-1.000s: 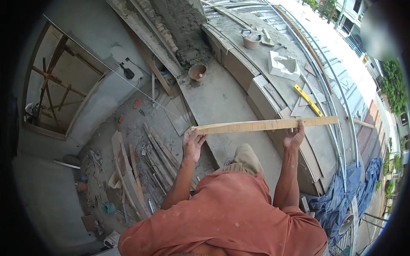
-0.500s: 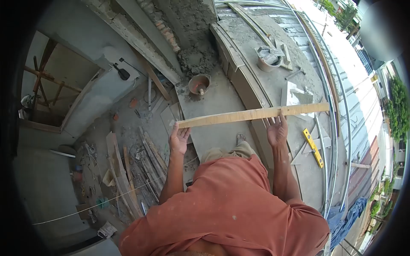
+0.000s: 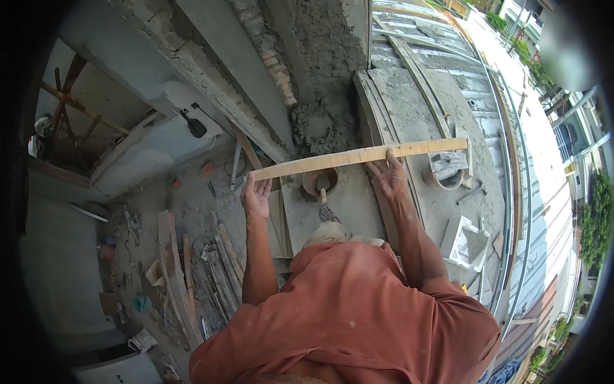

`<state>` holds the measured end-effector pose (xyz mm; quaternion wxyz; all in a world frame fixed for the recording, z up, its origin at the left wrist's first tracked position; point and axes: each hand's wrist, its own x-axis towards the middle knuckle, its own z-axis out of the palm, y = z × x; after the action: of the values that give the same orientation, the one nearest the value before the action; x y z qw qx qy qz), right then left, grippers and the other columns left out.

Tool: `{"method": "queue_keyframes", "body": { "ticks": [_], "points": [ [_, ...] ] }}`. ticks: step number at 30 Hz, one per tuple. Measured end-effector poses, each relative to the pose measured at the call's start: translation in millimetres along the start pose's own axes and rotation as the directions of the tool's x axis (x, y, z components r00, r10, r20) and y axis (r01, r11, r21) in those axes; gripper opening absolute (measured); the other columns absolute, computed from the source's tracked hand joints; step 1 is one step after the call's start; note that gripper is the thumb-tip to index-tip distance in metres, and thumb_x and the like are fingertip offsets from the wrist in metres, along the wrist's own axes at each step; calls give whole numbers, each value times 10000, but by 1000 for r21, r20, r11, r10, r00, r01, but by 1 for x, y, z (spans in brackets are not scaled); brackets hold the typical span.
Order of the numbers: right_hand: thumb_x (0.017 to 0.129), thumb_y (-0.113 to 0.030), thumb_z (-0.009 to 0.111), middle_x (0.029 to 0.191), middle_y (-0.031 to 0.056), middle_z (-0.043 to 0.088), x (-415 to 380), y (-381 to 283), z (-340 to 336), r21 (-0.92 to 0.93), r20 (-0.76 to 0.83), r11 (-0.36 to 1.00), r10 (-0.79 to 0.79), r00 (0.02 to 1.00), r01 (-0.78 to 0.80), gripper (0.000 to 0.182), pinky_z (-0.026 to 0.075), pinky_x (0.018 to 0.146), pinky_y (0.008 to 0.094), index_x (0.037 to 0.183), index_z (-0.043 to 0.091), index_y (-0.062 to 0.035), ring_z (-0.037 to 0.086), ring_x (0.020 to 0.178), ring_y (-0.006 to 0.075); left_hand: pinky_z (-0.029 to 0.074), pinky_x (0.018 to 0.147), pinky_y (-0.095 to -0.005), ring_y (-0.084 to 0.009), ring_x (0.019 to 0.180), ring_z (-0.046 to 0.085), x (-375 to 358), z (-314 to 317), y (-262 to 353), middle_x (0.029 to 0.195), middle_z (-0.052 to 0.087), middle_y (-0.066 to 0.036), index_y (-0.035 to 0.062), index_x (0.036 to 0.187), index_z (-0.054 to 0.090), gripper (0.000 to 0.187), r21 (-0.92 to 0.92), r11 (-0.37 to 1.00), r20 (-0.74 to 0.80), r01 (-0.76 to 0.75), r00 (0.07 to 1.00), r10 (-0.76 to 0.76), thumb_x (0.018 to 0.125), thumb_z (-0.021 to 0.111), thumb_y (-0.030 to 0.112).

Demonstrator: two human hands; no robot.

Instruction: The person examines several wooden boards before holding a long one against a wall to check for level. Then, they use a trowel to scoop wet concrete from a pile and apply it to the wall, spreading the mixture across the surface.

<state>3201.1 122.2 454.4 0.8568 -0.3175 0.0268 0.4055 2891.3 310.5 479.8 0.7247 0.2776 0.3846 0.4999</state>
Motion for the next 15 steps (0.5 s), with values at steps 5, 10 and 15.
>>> {"method": "queue_keyframes", "body": {
  "ticks": [5,10,15],
  "points": [
    [892,-200,709,1432,197,357,132,-18,44,-6,-130,999,-41,991,41,620,425,1029,650,1371,355,-27,385,1281,525,445,1050,-430,-363,1244,524,107,65,24,1365,457,-250,-42,1418,306,719,176,984,133,44,989,-68,964,580,444],
    [896,-189,694,1423,252,346,263,-38,97,-20,-151,996,-93,984,91,588,509,945,635,1354,380,6,385,1289,528,416,1075,-416,-357,1255,526,173,68,12,1412,431,-266,-51,1448,259,740,272,962,149,22,987,-65,988,518,468],
    [898,-192,689,1422,250,343,394,-47,139,-83,-207,993,-99,973,84,604,545,889,632,1369,355,-14,440,1245,520,445,1034,-392,-325,1193,578,186,-29,-61,1345,527,-232,-58,1396,363,652,222,928,-242,299,939,-245,1003,485,449]
  ]
}}
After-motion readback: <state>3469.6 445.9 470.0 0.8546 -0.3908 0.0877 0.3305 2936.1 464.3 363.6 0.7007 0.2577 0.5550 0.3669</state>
